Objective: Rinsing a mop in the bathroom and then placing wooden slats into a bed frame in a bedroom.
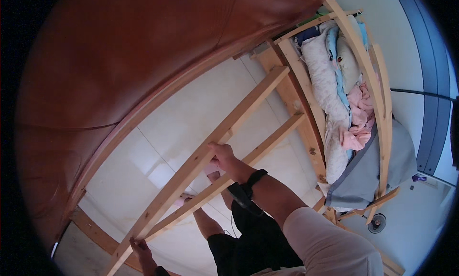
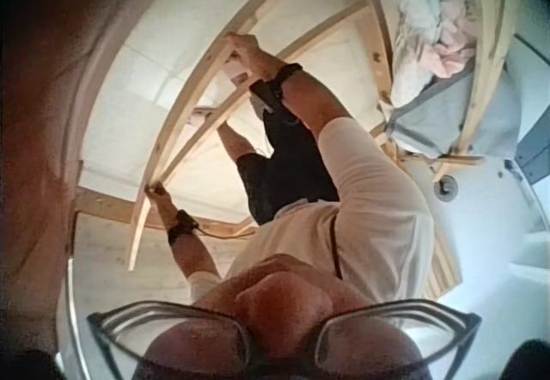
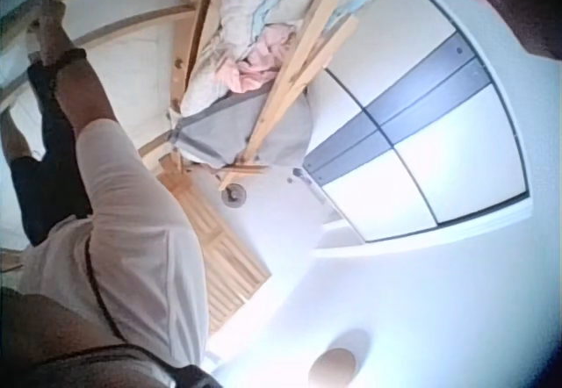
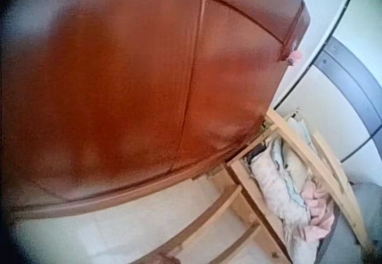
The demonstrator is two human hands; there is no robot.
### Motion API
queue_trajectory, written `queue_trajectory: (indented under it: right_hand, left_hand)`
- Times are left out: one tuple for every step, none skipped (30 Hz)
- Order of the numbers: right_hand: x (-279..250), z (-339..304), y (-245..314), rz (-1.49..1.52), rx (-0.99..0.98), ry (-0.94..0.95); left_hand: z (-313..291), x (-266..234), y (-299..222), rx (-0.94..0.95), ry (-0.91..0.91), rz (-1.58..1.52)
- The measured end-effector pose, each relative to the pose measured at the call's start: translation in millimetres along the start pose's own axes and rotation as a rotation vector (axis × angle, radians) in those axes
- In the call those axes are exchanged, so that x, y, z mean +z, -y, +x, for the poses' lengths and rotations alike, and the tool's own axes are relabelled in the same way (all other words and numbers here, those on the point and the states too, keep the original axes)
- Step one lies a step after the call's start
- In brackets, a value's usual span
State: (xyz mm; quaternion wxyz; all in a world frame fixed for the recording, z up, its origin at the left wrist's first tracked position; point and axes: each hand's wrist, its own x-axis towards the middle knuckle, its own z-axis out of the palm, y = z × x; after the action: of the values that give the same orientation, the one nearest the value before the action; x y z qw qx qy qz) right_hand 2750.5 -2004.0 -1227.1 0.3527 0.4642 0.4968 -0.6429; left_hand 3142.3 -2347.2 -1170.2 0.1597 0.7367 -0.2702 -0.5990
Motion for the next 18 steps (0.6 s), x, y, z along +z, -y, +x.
queue_trajectory:
  right_hand:
    - [6,1,-3,-0.018,0.008,-0.006]
    - [12,2,-5,-0.036,0.016,-0.013]
    - [17,5,-5,-0.042,0.018,-0.010]
    - [17,10,-6,-0.069,0.016,-0.012]
    - [17,15,-7,-0.095,0.012,-0.015]
    - [19,20,-7,-0.102,0.014,-0.020]
    - [23,24,-9,-0.101,0.014,-0.049]
    - [25,28,-10,-0.100,0.014,-0.078]
    - [26,31,-11,-0.105,0.019,-0.082]
    - [32,29,-10,-0.104,0.027,-0.084]
    - [37,27,-10,-0.103,0.035,-0.085]
    - [39,28,-13,-0.105,0.041,-0.084]
    - [38,31,-11,-0.116,0.047,-0.106]
    - [36,34,-8,-0.125,0.053,-0.127]
    - [35,38,-5,-0.129,0.048,-0.134]
    - [40,44,-4,-0.154,0.034,-0.149]
    - [43,49,-3,-0.179,0.020,-0.165]
    - [42,55,-1,-0.183,0.015,-0.168]
  left_hand:
    - [7,-5,-3,0.000,-0.006,-0.002]
    - [17,-10,-8,0.004,0.029,0.009]
    - [24,-13,-10,0.007,0.066,0.017]
    - [10,9,-10,0.019,-0.069,0.032]
    - [22,4,-7,0.011,-0.072,0.032]
    - [41,-2,-5,-0.003,0.050,0.041]
    - [46,-5,-5,-0.015,0.169,0.052]
    - [45,4,-5,-0.027,0.013,0.034]
    - [60,-5,-2,-0.032,0.007,0.035]
    - [71,-8,-7,-0.050,0.065,0.041]
    - [79,-13,-9,-0.067,0.124,0.046]
    - [83,-18,-8,-0.013,0.124,0.028]
    - [86,-13,-9,-0.021,0.127,0.026]
    - [88,-8,-10,-0.061,0.258,0.016]
    - [92,-5,-7,-0.101,0.390,0.005]
    - [102,1,-10,-0.032,0.369,0.045]
    - [108,4,-11,-0.027,0.368,0.041]
    - [105,27,-11,-0.011,0.291,0.044]
